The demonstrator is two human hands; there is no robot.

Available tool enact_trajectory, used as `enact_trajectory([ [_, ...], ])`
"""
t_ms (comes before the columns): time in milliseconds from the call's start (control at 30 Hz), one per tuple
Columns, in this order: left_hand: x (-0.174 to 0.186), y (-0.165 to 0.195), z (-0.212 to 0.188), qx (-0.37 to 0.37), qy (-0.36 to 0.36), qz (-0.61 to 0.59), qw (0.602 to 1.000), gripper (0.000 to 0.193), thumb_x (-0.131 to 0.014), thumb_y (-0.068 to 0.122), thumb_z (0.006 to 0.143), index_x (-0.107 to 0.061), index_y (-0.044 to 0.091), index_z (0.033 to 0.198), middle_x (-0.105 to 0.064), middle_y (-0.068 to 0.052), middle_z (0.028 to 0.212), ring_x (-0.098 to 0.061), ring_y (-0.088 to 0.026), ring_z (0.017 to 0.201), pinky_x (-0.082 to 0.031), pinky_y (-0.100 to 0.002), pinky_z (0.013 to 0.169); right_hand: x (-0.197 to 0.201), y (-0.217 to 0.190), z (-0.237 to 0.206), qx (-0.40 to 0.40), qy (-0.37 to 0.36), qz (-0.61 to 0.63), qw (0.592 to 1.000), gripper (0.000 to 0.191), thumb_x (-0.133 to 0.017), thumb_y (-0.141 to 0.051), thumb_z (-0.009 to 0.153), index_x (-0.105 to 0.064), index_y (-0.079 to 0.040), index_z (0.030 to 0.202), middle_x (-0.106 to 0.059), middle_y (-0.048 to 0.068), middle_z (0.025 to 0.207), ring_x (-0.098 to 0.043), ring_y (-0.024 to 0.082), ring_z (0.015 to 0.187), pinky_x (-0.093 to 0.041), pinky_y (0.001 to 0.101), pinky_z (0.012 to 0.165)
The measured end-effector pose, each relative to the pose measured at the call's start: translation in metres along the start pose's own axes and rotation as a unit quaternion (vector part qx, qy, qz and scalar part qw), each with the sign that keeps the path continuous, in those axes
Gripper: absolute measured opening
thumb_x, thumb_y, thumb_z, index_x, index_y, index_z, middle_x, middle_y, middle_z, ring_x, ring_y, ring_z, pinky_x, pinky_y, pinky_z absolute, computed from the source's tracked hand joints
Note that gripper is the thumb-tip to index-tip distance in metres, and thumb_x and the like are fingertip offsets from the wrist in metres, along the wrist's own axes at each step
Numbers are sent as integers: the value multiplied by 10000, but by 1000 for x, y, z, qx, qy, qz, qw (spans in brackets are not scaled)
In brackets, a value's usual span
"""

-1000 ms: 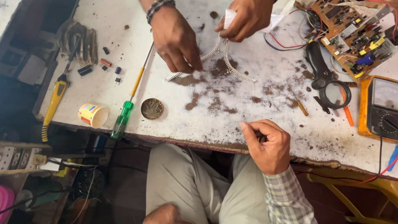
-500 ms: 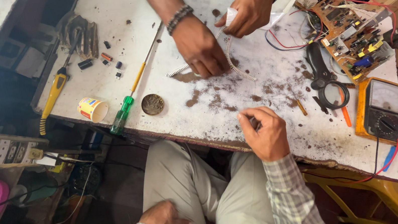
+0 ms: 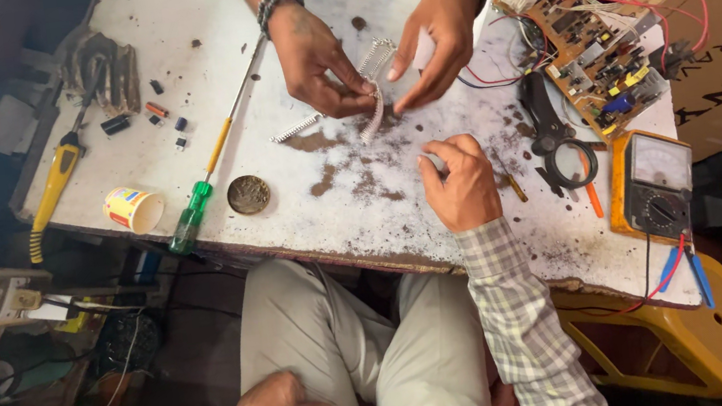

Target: The person uses a soldering iron to apply solder to a white coiled cable on a workbench. Another person assists by holding the cable and handing over additional cable pieces. The person also uses tweezers to manipulate small components on the cable.

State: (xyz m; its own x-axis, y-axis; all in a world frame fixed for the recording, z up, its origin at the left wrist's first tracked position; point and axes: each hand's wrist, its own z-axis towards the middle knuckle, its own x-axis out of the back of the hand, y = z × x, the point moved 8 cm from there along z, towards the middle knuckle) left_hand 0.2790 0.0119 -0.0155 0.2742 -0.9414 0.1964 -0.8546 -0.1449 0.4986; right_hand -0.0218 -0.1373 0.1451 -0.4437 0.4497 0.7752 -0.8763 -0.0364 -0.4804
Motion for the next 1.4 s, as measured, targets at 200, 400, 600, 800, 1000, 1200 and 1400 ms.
enact_trajectory([
  [200,6,8,-5,-59,26,3,998,530,-778,486,838,-716,52,542,-689,-66,532,-672,-170,486,-590,-280,612,-8,-14,7,10,-16,35,999,247,-769,-204,909,-754,-4,1053,-669,165,992,-657,249,709,-551,366,648],
  [400,8,6,-6,-44,35,-3,998,506,-800,496,819,-709,63,574,-704,-49,570,-696,-147,531,-590,-291,616,-11,-27,5,1,-17,40,999,222,-772,-197,896,-766,3,991,-684,130,900,-628,236,671,-533,363,628],
  [600,10,10,-7,-61,74,31,995,529,-828,534,773,-722,47,596,-698,-81,575,-706,-195,589,-583,-332,691,-10,-29,-3,-10,-18,35,999,195,-770,-181,883,-767,-4,966,-688,121,873,-617,221,645,-521,358,616],
  [800,11,12,-7,-64,99,53,992,539,-865,545,742,-692,57,594,-674,-103,590,-694,-225,614,-576,-365,710,-2,-23,-8,-37,9,37,999,168,-764,-174,884,-765,-6,901,-707,124,866,-648,213,603,-528,355,587],
  [1000,5,7,-7,-50,70,36,996,556,-820,556,774,-703,56,558,-679,-70,557,-695,-200,585,-578,-332,697,4,-20,-11,-41,27,38,998,179,-760,-178,893,-751,-2,865,-713,124,839,-673,203,610,-539,345,591],
  [1200,3,8,-5,-55,60,16,997,541,-815,540,782,-691,75,535,-694,-41,541,-706,-168,549,-592,-295,654,3,-13,-13,-57,17,7,998,199,-771,-194,879,-762,5,871,-713,138,826,-652,227,598,-528,361,589],
  [1400,1,12,-7,-76,49,6,996,541,-792,513,802,-702,67,509,-689,-41,517,-701,-159,522,-596,-278,631,-7,-14,-8,-38,-18,2,999,258,-771,-219,868,-772,-9,1019,-683,137,858,-638,237,631,-535,369,609],
])
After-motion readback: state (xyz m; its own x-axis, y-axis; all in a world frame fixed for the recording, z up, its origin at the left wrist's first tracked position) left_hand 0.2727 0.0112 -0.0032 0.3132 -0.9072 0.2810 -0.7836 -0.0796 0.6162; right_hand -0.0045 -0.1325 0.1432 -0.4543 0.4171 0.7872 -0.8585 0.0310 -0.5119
